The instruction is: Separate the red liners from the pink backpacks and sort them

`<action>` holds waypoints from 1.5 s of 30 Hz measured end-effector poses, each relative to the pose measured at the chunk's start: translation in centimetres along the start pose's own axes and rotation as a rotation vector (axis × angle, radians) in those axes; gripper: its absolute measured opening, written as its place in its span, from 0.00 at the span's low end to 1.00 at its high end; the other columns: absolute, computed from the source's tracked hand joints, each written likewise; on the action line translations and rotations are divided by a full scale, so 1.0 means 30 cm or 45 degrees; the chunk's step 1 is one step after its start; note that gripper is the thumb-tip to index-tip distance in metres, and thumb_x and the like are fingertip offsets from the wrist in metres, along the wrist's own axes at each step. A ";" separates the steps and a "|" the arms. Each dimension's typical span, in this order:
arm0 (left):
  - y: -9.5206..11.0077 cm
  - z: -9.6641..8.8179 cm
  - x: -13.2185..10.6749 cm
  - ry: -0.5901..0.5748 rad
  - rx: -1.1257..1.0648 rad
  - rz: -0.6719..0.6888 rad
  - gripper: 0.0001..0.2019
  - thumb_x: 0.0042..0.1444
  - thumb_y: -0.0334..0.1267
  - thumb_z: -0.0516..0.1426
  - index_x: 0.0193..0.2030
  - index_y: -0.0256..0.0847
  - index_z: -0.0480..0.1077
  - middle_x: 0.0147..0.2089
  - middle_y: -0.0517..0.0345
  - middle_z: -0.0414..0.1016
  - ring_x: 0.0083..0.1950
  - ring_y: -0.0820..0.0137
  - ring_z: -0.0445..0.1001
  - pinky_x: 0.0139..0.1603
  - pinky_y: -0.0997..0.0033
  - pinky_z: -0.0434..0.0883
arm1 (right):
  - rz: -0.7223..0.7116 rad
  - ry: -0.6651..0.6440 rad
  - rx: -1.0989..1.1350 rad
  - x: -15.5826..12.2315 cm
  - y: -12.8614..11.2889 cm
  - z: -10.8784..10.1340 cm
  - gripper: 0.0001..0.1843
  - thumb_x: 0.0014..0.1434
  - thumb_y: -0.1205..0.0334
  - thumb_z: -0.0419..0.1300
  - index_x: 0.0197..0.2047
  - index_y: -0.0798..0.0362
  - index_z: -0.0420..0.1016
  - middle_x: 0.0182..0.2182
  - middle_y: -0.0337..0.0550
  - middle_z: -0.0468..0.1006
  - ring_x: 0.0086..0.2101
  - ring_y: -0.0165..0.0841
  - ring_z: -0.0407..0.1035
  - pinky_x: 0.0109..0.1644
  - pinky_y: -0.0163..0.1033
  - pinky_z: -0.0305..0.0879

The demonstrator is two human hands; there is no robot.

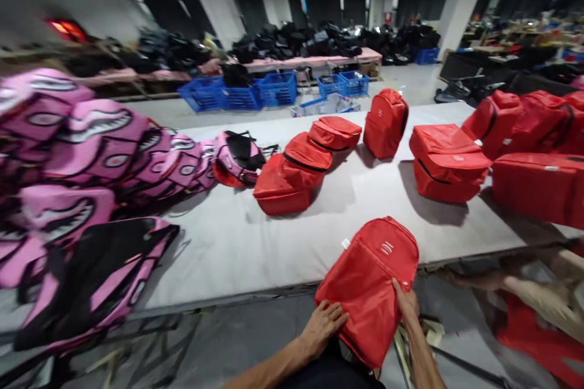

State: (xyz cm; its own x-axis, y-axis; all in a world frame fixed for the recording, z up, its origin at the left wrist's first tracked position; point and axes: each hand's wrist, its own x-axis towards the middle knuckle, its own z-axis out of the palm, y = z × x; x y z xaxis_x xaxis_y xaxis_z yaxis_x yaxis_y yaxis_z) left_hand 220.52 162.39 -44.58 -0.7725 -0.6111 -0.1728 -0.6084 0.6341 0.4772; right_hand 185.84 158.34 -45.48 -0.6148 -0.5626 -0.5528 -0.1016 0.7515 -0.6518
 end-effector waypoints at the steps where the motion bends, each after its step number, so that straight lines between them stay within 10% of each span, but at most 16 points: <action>1: 0.000 -0.001 -0.007 0.052 -0.007 -0.047 0.19 0.79 0.41 0.56 0.72 0.47 0.75 0.65 0.46 0.85 0.69 0.55 0.79 0.71 0.50 0.66 | 0.025 0.031 -0.088 0.002 0.015 -0.001 0.47 0.39 0.15 0.63 0.42 0.48 0.84 0.37 0.59 0.88 0.49 0.67 0.83 0.52 0.64 0.78; 5: -0.028 -0.039 -0.018 0.118 -0.105 -0.121 0.21 0.78 0.41 0.56 0.75 0.51 0.73 0.70 0.46 0.82 0.73 0.53 0.76 0.74 0.47 0.64 | -0.099 0.120 -0.254 -0.031 -0.038 -0.028 0.42 0.49 0.18 0.56 0.44 0.47 0.81 0.39 0.61 0.87 0.44 0.64 0.81 0.50 0.62 0.75; 12: -0.095 -0.171 0.123 0.111 -0.317 -0.157 0.48 0.57 0.32 0.62 0.86 0.54 0.59 0.81 0.43 0.70 0.80 0.45 0.69 0.78 0.36 0.66 | -0.508 0.443 -0.194 -0.313 -0.422 -0.100 0.34 0.60 0.18 0.54 0.38 0.43 0.70 0.32 0.48 0.81 0.33 0.47 0.70 0.43 0.48 0.66; 19: 0.070 -0.621 0.342 0.786 -1.289 -0.234 0.37 0.74 0.58 0.58 0.85 0.49 0.60 0.85 0.44 0.63 0.84 0.52 0.65 0.84 0.40 0.64 | -0.930 0.895 -0.098 -0.542 -0.381 0.067 0.35 0.69 0.22 0.56 0.46 0.49 0.72 0.40 0.57 0.80 0.42 0.52 0.76 0.49 0.52 0.73; 21: 0.139 -0.750 0.365 0.831 -1.472 -0.152 0.45 0.72 0.65 0.59 0.87 0.48 0.54 0.89 0.43 0.54 0.87 0.51 0.57 0.86 0.43 0.59 | -0.986 0.792 -0.223 -0.567 -0.313 0.161 0.34 0.73 0.28 0.54 0.52 0.54 0.75 0.45 0.68 0.82 0.46 0.58 0.78 0.51 0.58 0.75; 24: 0.208 -0.855 0.361 0.920 -1.382 -0.296 0.60 0.60 0.65 0.72 0.89 0.47 0.47 0.91 0.41 0.47 0.89 0.45 0.51 0.89 0.43 0.54 | -1.051 0.162 -0.475 -0.608 -0.247 0.227 0.28 0.73 0.40 0.59 0.62 0.55 0.78 0.55 0.67 0.84 0.48 0.55 0.81 0.49 0.53 0.77; 28: 0.192 -0.859 0.312 1.074 -1.199 -0.537 0.56 0.60 0.60 0.73 0.87 0.48 0.52 0.86 0.38 0.59 0.86 0.43 0.60 0.86 0.40 0.58 | -1.012 -0.468 -0.420 -0.685 -0.272 0.127 0.17 0.75 0.43 0.61 0.48 0.44 0.87 0.42 0.45 0.89 0.40 0.42 0.83 0.45 0.40 0.72; 31: 0.136 -0.842 0.282 1.156 -1.231 -0.529 0.44 0.63 0.59 0.69 0.80 0.43 0.64 0.78 0.38 0.72 0.78 0.45 0.71 0.82 0.41 0.66 | -0.741 -0.166 -0.142 -0.724 -0.358 0.011 0.33 0.77 0.33 0.55 0.29 0.47 0.77 0.26 0.40 0.82 0.30 0.36 0.76 0.40 0.38 0.67; 34: 0.108 -0.843 0.274 1.182 -1.263 -0.516 0.40 0.60 0.58 0.71 0.74 0.42 0.70 0.71 0.40 0.78 0.71 0.48 0.77 0.77 0.44 0.71 | -0.699 0.111 0.100 -0.715 -0.482 -0.044 0.31 0.72 0.26 0.58 0.39 0.47 0.78 0.36 0.42 0.85 0.34 0.37 0.77 0.44 0.40 0.70; 38: 0.116 -0.859 0.278 1.150 -1.289 -0.502 0.41 0.58 0.56 0.72 0.73 0.42 0.70 0.70 0.41 0.78 0.70 0.49 0.78 0.76 0.47 0.72 | -0.845 0.038 0.128 -0.643 -0.630 -0.003 0.31 0.73 0.27 0.57 0.56 0.46 0.77 0.48 0.44 0.85 0.44 0.40 0.79 0.52 0.42 0.72; 45: 0.077 -0.881 0.290 1.172 -1.262 -0.506 0.34 0.62 0.53 0.66 0.72 0.42 0.72 0.71 0.42 0.78 0.71 0.48 0.76 0.78 0.45 0.68 | -0.956 0.047 0.157 -0.560 -0.634 0.117 0.31 0.79 0.31 0.42 0.34 0.44 0.60 0.28 0.33 0.62 0.31 0.35 0.60 0.40 0.40 0.59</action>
State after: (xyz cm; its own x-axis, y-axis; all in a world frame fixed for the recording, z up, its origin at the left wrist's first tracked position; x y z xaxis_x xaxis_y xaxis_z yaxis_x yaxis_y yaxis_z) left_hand 217.22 146.02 -22.22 0.0463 -0.9989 -0.0042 -0.0780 -0.0078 0.9969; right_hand 200.86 152.30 -25.61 -0.4413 -0.8939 0.0786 -0.4160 0.1262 -0.9006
